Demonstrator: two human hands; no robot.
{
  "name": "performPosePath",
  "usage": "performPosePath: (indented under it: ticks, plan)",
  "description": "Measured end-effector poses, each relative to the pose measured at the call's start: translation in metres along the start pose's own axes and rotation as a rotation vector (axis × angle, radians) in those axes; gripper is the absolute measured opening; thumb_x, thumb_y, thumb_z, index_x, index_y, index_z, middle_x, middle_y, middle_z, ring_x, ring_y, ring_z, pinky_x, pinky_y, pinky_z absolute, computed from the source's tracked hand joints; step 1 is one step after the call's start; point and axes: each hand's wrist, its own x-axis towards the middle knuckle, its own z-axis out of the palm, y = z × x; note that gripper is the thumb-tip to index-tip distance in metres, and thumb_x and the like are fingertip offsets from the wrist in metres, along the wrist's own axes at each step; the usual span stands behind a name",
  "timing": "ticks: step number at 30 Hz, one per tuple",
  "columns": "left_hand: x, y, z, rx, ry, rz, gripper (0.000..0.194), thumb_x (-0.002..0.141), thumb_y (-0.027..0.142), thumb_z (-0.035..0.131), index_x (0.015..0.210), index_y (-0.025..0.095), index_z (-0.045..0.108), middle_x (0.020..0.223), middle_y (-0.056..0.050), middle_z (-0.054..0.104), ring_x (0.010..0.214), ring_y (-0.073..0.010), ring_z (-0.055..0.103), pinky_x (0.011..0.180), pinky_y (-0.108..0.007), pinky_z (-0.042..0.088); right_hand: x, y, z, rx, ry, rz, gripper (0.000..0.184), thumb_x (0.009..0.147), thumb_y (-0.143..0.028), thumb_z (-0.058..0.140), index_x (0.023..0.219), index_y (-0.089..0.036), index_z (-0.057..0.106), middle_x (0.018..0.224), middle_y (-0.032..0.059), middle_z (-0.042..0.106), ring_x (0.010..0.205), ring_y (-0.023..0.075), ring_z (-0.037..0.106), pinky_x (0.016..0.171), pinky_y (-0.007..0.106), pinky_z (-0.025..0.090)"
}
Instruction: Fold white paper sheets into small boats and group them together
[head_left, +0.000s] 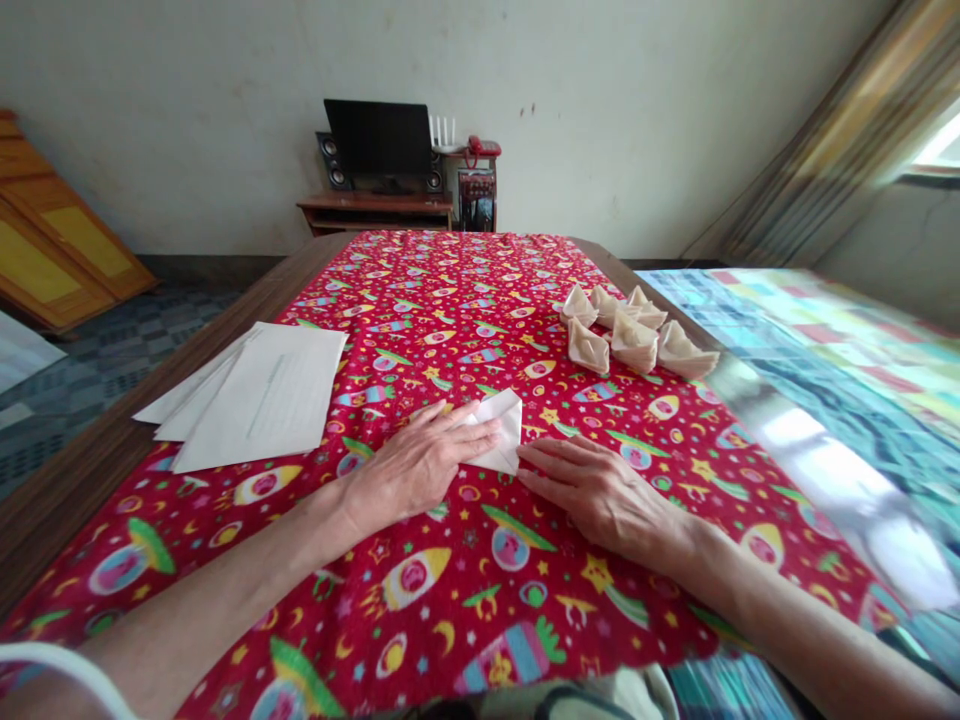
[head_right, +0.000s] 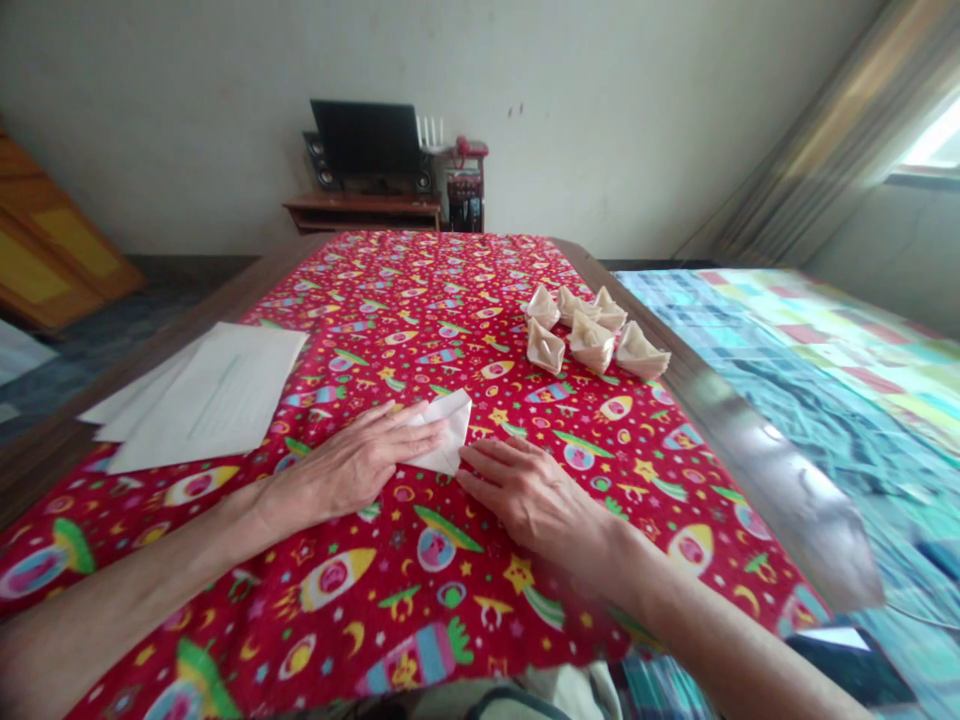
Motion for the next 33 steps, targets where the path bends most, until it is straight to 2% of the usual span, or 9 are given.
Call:
performPosePath:
  ticks: [3,7,14,21,25,28,31,33]
  plan:
    - [0.000,0.000,-0.001,-0.011,0.015,0.006,0.060,0.080,0.001,0.035,0.134,0.025,0.045,0.139,0.002,0.046,0.134,-0.0165,0.033,0.110,-0.041,0.026,-0.002,0.006,0.004,0.169,0.109,0.082,0.035,0.084,-0.004,0.040,0.107,-0.017,0.063,0.120,0.0080,0.063,0.112,0.0173,0.057,0.094,0.032,0.049]
    - [0.001,0.000,-0.001,-0.028,0.012,0.013,0.059,0.081,0.001,0.034,0.135,0.025,0.044,0.140,0.001,0.046,0.133,-0.0166,0.035,0.110,-0.042,0.025,0.007,0.009,0.007,0.239,0.212,0.213,0.039,0.083,-0.005,0.039,0.113,-0.018,0.061,0.113,0.0068,0.066,0.105,0.0166,0.061,0.086,0.031,0.053]
    - [0.001,-0.001,0.002,0.020,0.006,0.012,0.061,0.081,0.001,0.035,0.137,0.024,0.040,0.142,0.001,0.043,0.136,-0.0182,0.029,0.110,-0.043,0.026,0.024,0.001,0.012,0.075,0.030,0.012,0.036,0.089,-0.012,0.040,0.122,-0.013,0.055,0.130,0.0119,0.055,0.122,0.0212,0.049,0.100,0.038,0.042]
    - [-0.011,0.000,-0.002,0.147,0.059,0.001,0.057,0.080,0.001,0.039,0.133,0.022,0.046,0.141,0.000,0.045,0.138,-0.0190,0.026,0.112,-0.044,0.025,0.022,-0.002,0.010,0.047,0.005,0.023,0.034,0.092,-0.014,0.036,0.121,-0.013,0.056,0.127,0.0114,0.058,0.119,0.0187,0.052,0.097,0.034,0.042]
    - [-0.018,0.004,-0.001,0.201,0.119,-0.032,0.051,0.082,0.001,0.036,0.128,0.016,0.051,0.139,-0.005,0.047,0.136,-0.0195,0.029,0.112,-0.042,0.027,0.022,-0.002,0.008,0.039,-0.005,0.023,0.034,0.093,-0.014,0.036,0.121,-0.013,0.055,0.127,0.0114,0.057,0.119,0.0189,0.052,0.096,0.034,0.042]
    - [-0.018,0.012,-0.002,0.197,0.160,0.006,0.050,0.083,0.001,0.034,0.130,0.012,0.049,0.142,-0.007,0.044,0.136,-0.0189,0.029,0.113,-0.041,0.025,0.024,-0.003,0.007,0.045,0.001,0.027,0.034,0.092,-0.014,0.037,0.121,-0.013,0.055,0.126,0.0117,0.058,0.117,0.0183,0.053,0.095,0.033,0.043]
    - [-0.017,0.022,-0.004,0.144,0.107,0.059,0.056,0.083,0.002,0.035,0.137,0.016,0.040,0.145,-0.004,0.038,0.136,-0.0172,0.029,0.115,-0.041,0.021,0.025,-0.005,0.005,0.054,0.010,0.028,0.033,0.092,-0.015,0.037,0.119,-0.013,0.056,0.124,0.0128,0.059,0.117,0.0186,0.053,0.095,0.034,0.044]
    - [-0.018,0.025,-0.005,0.097,0.055,0.047,0.060,0.081,0.003,0.037,0.139,0.019,0.036,0.146,-0.002,0.036,0.136,-0.0163,0.029,0.114,-0.040,0.021,0.026,-0.005,0.005,0.059,0.018,0.023,0.032,0.092,-0.014,0.037,0.117,-0.013,0.056,0.122,0.0129,0.060,0.117,0.0189,0.053,0.095,0.034,0.044]
